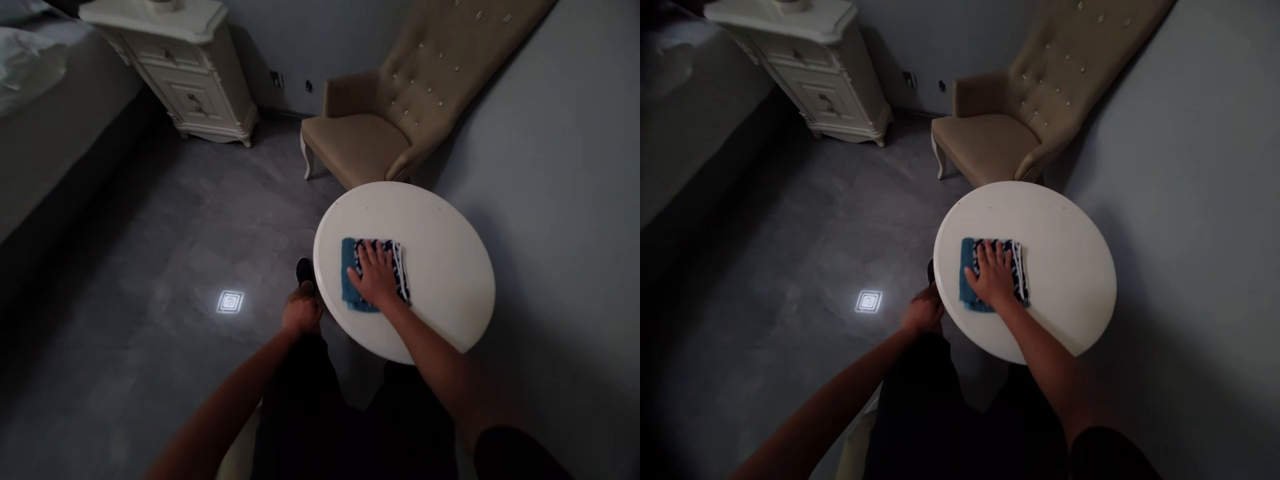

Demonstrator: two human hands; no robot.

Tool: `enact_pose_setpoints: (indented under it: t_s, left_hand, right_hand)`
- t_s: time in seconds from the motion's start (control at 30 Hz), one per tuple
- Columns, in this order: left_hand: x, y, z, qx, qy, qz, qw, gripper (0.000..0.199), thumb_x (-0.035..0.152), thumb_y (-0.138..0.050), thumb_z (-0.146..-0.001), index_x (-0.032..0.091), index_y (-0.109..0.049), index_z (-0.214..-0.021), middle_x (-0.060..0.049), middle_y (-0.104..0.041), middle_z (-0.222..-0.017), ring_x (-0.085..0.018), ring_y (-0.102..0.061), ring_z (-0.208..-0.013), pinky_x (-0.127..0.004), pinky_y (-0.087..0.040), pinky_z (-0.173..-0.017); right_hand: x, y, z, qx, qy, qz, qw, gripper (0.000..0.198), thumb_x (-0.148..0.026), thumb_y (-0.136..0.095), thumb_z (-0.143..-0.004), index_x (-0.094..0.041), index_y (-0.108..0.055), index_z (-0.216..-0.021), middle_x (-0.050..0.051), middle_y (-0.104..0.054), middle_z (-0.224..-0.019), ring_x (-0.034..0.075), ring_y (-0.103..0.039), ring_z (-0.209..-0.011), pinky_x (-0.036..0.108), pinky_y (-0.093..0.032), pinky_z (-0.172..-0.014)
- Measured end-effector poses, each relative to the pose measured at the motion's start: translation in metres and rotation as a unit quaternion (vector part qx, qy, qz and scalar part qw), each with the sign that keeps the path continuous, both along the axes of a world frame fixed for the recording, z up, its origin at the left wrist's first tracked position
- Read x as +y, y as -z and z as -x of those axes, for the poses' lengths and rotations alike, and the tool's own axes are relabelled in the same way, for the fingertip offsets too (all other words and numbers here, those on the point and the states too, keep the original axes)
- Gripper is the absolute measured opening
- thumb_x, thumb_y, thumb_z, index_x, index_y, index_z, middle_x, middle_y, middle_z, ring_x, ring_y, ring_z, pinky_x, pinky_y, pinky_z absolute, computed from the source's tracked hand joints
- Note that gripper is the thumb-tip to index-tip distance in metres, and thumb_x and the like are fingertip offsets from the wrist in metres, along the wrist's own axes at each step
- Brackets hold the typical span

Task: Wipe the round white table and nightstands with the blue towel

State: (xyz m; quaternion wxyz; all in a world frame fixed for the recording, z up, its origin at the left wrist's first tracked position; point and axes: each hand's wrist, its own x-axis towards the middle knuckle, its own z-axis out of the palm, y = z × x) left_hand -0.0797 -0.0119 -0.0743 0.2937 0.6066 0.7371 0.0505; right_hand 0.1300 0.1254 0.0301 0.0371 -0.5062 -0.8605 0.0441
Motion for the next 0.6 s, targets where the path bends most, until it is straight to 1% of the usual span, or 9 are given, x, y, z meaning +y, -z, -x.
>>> enact_pose_setpoints:
  t_s: [0.07,0.2,0.27,0.33,0.4,0.47,0.53,0.6]
  left_hand:
    - [0.004,0.001,0.003,0.000,0.014,-0.010,1.000,0.035,0.044,-0.061,-0.108,0.025,-0.088,-0.118,-0.017,-0.075,-0.137,-0.038,-0.065,-0.135,-0.048,-0.050,-0.118]
    - [0.011,0.003,0.012,-0.005,0.045,-0.030,0.999,0.037,0.043,-0.057,-0.111,0.024,-0.088,-0.114,-0.017,-0.076,-0.140,-0.038,-0.065,-0.138,-0.049,-0.051,-0.118]
    - [0.013,0.002,0.017,-0.007,0.044,-0.012,0.999,0.037,0.041,-0.055,-0.111,0.023,-0.087,-0.116,-0.017,-0.078,-0.135,-0.038,-0.068,-0.135,-0.050,-0.053,-0.116]
    - [0.015,0.001,0.020,-0.011,0.036,0.010,0.999,0.036,0.040,-0.055,-0.112,0.024,-0.086,-0.120,-0.016,-0.080,-0.131,-0.038,-0.070,-0.132,-0.051,-0.054,-0.114]
    - [0.016,0.000,0.022,-0.012,0.031,0.019,0.999,0.036,0.040,-0.055,-0.112,0.025,-0.086,-0.124,-0.015,-0.080,-0.131,-0.038,-0.071,-0.131,-0.051,-0.055,-0.114]
    - [0.017,0.000,0.022,-0.008,0.031,0.016,0.999,0.036,0.040,-0.055,-0.112,0.026,-0.086,-0.124,-0.016,-0.079,-0.135,-0.038,-0.071,-0.133,-0.051,-0.055,-0.115]
    - [0.018,0.000,0.022,-0.001,0.033,0.006,0.999,0.036,0.040,-0.055,-0.112,0.026,-0.086,-0.125,-0.016,-0.078,-0.139,-0.037,-0.070,-0.134,-0.050,-0.054,-0.117]
    - [0.018,0.001,0.020,0.007,0.028,-0.001,1.000,0.037,0.040,-0.054,-0.113,0.025,-0.085,-0.126,-0.015,-0.078,-0.140,-0.036,-0.070,-0.135,-0.048,-0.053,-0.119]
  right_hand:
    - [0.058,-0.003,0.019,0.007,0.029,-0.004,1.000,0.083,-0.060,-0.039,-0.114,-0.010,-0.045,-0.179,0.018,-0.031,-0.189,0.048,-0.021,-0.177,0.074,-0.013,-0.143]
    - [0.170,-0.002,0.049,0.026,0.082,-0.018,0.996,0.082,-0.060,-0.033,-0.116,-0.009,-0.044,-0.179,0.020,-0.031,-0.189,0.048,-0.022,-0.176,0.075,-0.011,-0.142]
    - [0.218,0.001,0.059,0.032,0.102,-0.023,0.994,0.084,-0.062,-0.028,-0.116,-0.010,-0.042,-0.180,0.021,-0.032,-0.189,0.048,-0.021,-0.176,0.076,-0.011,-0.141]
    - [0.257,0.003,0.067,0.033,0.114,-0.027,0.993,0.085,-0.063,-0.025,-0.116,-0.009,-0.042,-0.180,0.022,-0.032,-0.189,0.048,-0.021,-0.176,0.077,-0.011,-0.140]
    - [0.283,0.004,0.073,0.032,0.121,-0.029,0.992,0.087,-0.065,-0.021,-0.116,-0.009,-0.043,-0.179,0.023,-0.034,-0.188,0.048,-0.022,-0.175,0.078,-0.011,-0.139]
    - [0.296,0.005,0.078,0.031,0.129,-0.033,0.991,0.088,-0.065,-0.017,-0.116,-0.008,-0.046,-0.178,0.023,-0.036,-0.186,0.048,-0.023,-0.175,0.078,-0.012,-0.139]
    - [0.295,0.006,0.080,0.034,0.135,-0.036,0.990,0.088,-0.063,-0.015,-0.117,-0.007,-0.046,-0.177,0.023,-0.036,-0.187,0.048,-0.023,-0.174,0.078,-0.012,-0.139]
    - [0.281,0.006,0.080,0.041,0.129,-0.034,0.990,0.085,-0.059,-0.019,-0.117,-0.005,-0.046,-0.177,0.023,-0.034,-0.187,0.048,-0.023,-0.175,0.076,-0.012,-0.140]
